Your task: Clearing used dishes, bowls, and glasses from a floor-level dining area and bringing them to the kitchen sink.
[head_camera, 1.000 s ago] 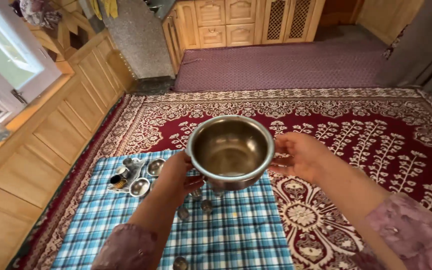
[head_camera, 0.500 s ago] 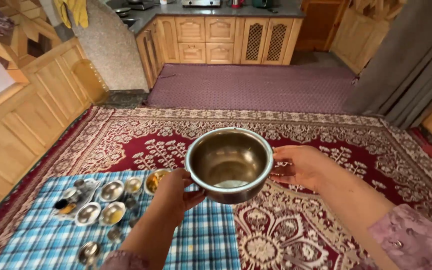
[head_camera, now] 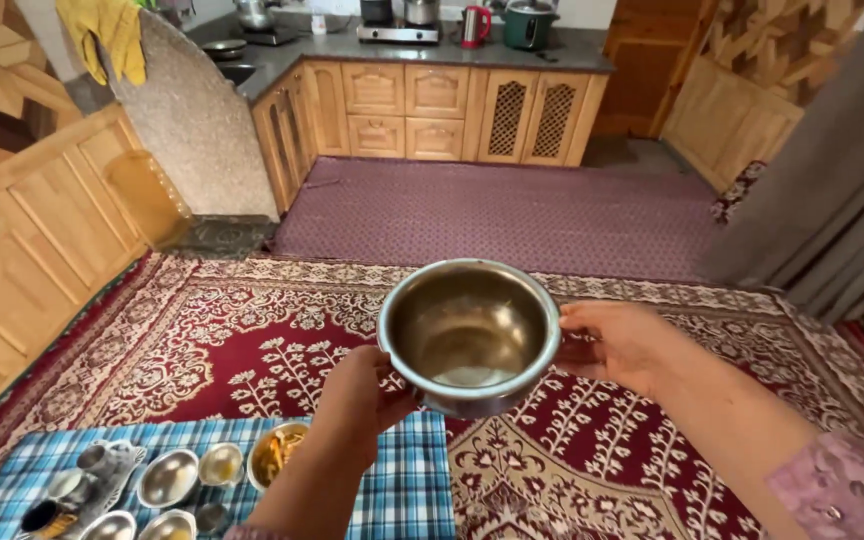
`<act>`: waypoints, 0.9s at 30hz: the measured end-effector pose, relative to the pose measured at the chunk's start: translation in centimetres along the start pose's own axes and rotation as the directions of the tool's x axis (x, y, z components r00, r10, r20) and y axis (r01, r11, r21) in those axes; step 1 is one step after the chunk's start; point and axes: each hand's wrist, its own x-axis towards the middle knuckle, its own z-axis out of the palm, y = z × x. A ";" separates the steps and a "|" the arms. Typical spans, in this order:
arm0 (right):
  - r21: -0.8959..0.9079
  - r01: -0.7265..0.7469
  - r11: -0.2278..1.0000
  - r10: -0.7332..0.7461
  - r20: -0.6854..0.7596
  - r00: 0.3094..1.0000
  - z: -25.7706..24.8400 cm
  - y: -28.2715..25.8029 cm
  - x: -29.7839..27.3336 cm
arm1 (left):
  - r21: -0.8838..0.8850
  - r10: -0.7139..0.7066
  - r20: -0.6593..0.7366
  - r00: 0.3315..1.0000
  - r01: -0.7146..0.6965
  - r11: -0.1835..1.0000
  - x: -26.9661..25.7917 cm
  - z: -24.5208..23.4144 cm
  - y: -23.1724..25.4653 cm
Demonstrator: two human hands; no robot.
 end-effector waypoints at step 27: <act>0.094 0.085 0.992 -0.117 0.427 0.897 16.2 -29.6 68.2 | -0.063 0.259 -0.311 0.915 -0.291 0.954 52.1 7.3 30.7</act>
